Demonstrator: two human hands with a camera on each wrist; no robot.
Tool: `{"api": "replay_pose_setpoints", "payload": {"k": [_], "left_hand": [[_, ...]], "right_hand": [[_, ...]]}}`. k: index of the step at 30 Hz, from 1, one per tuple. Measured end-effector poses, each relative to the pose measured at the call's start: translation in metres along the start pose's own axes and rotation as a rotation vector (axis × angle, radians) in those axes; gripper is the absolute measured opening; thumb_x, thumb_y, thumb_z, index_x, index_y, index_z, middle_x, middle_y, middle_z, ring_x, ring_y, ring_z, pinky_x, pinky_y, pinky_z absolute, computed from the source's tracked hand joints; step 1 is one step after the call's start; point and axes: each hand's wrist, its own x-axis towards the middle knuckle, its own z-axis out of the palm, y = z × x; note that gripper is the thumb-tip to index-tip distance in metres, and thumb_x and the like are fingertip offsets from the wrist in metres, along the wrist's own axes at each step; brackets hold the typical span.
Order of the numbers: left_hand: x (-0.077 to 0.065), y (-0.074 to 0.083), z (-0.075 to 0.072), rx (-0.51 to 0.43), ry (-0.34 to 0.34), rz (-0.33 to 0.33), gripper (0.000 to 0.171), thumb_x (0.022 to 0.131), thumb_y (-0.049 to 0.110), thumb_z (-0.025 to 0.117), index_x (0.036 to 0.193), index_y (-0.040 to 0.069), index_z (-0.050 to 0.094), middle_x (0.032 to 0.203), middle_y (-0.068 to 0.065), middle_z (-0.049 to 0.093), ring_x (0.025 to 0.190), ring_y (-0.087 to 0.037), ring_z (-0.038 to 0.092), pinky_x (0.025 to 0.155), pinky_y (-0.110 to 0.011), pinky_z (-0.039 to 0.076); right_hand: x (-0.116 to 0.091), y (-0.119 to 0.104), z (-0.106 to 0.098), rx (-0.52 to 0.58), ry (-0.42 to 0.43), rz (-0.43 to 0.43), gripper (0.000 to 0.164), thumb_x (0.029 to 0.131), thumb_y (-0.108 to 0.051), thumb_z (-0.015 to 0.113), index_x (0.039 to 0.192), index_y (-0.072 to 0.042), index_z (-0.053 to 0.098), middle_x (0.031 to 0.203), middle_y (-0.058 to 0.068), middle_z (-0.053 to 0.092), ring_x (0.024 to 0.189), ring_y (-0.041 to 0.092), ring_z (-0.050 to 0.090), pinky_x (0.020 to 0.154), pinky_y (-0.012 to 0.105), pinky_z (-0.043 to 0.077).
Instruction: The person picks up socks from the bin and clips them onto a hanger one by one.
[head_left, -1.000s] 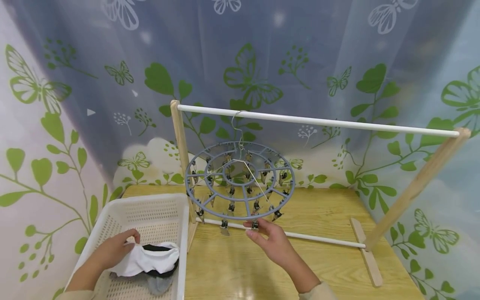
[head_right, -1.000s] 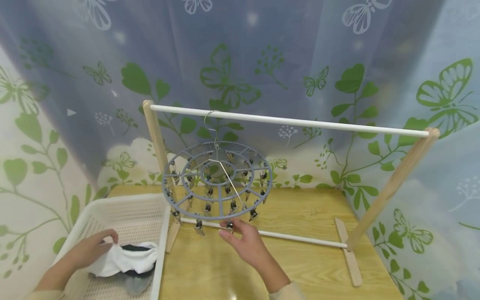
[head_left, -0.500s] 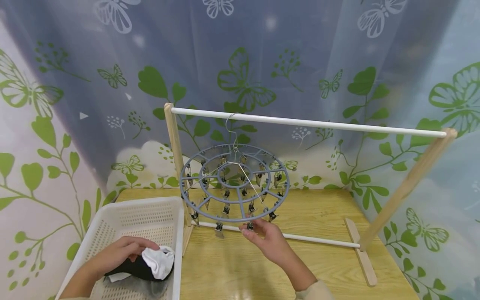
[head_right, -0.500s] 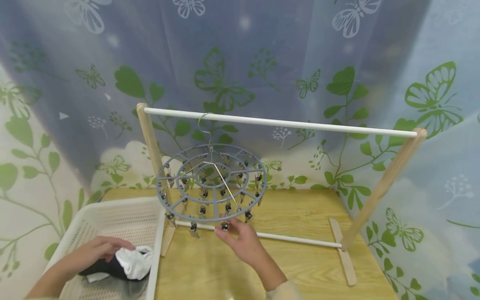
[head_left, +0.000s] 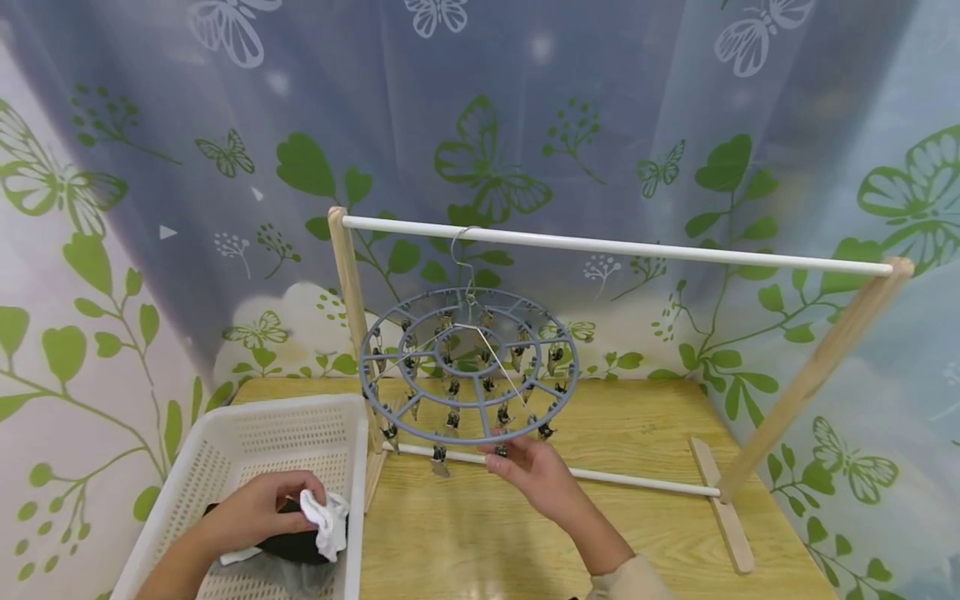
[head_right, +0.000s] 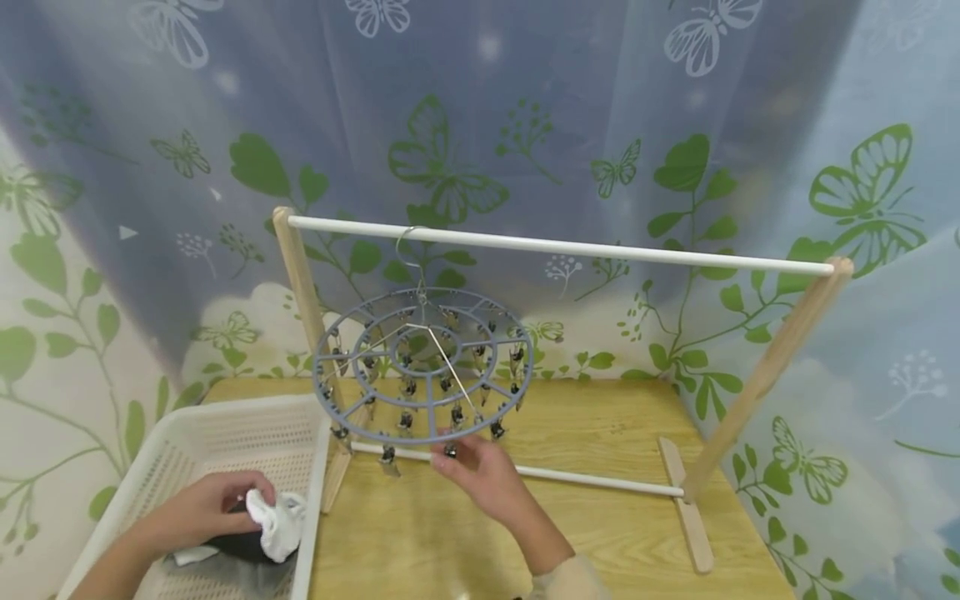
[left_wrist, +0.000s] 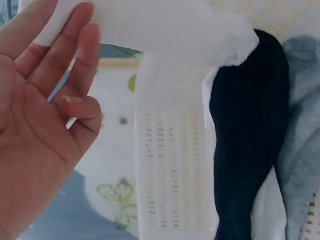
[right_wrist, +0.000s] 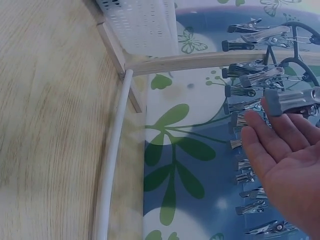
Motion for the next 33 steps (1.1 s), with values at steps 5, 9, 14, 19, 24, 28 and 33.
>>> {"api": "replay_pose_setpoints", "payload": {"k": [5, 9, 14, 19, 24, 28, 33], "left_hand": [[0.006, 0.016, 0.006, 0.116, 0.058, 0.026, 0.011, 0.085, 0.023, 0.071, 0.087, 0.019, 0.06, 0.081, 0.006, 0.065, 0.064, -0.006, 0.05, 0.049, -0.022, 0.041], [0.012, 0.03, 0.01, 0.155, 0.076, 0.107, 0.009, 0.086, 0.019, 0.07, 0.087, 0.021, 0.062, 0.081, 0.005, 0.065, 0.062, -0.005, 0.048, 0.049, -0.02, 0.04], [0.017, 0.045, 0.015, 0.228, 0.14, 0.202, 0.011, 0.082, 0.022, 0.073, 0.086, 0.025, 0.064, 0.086, 0.004, 0.052, 0.072, -0.01, 0.046, 0.054, -0.024, 0.042], [0.02, 0.057, 0.018, 0.279, 0.154, 0.209, 0.01, 0.084, 0.027, 0.07, 0.091, 0.025, 0.063, 0.102, 0.002, 0.058, 0.091, -0.016, 0.054, 0.07, -0.036, 0.05], [0.022, 0.069, 0.02, 0.225, 0.098, 0.112, 0.012, 0.09, 0.028, 0.065, 0.099, 0.02, 0.062, 0.089, 0.004, 0.068, 0.074, -0.007, 0.059, 0.06, -0.03, 0.052], [0.024, 0.075, 0.027, 0.175, 0.106, 0.107, 0.009, 0.091, 0.023, 0.064, 0.096, 0.018, 0.058, 0.072, 0.008, 0.063, 0.057, 0.0, 0.048, 0.052, -0.023, 0.044], [0.029, 0.087, 0.037, 0.164, 0.111, 0.09, 0.014, 0.092, 0.022, 0.064, 0.095, 0.018, 0.051, 0.06, 0.013, 0.034, 0.048, 0.002, 0.023, 0.045, -0.014, 0.03]], "right_hand": [[0.0, 0.0, -0.001, 0.041, -0.021, 0.027, 0.042, 0.095, -0.02, 0.059, 0.129, 0.003, 0.051, 0.137, 0.029, 0.046, 0.128, 0.038, 0.04, 0.1, 0.047, 0.042], [-0.002, 0.0, -0.001, 0.029, -0.012, 0.032, 0.041, 0.095, -0.021, 0.06, 0.128, 0.002, 0.053, 0.142, 0.029, 0.04, 0.13, 0.038, 0.037, 0.101, 0.047, 0.041], [-0.002, 0.0, 0.0, 0.044, -0.015, 0.034, 0.04, 0.093, -0.02, 0.062, 0.126, 0.002, 0.055, 0.139, 0.028, 0.045, 0.133, 0.038, 0.033, 0.103, 0.048, 0.038], [-0.002, -0.003, 0.001, 0.089, -0.039, 0.029, 0.034, 0.094, -0.012, 0.06, 0.125, 0.001, 0.056, 0.135, 0.025, 0.051, 0.137, 0.035, 0.026, 0.106, 0.05, 0.033], [-0.001, -0.005, 0.002, 0.063, -0.04, 0.039, 0.034, 0.094, -0.01, 0.059, 0.126, 0.002, 0.055, 0.14, 0.026, 0.044, 0.135, 0.035, 0.031, 0.102, 0.048, 0.04], [-0.001, -0.005, 0.002, 0.046, -0.036, 0.049, 0.034, 0.095, -0.012, 0.058, 0.126, 0.002, 0.055, 0.14, 0.027, 0.044, 0.133, 0.036, 0.035, 0.1, 0.046, 0.042], [-0.001, -0.004, 0.001, 0.042, -0.041, 0.043, 0.038, 0.095, -0.016, 0.059, 0.127, 0.003, 0.053, 0.128, 0.026, 0.056, 0.122, 0.035, 0.049, 0.098, 0.045, 0.045]]}}
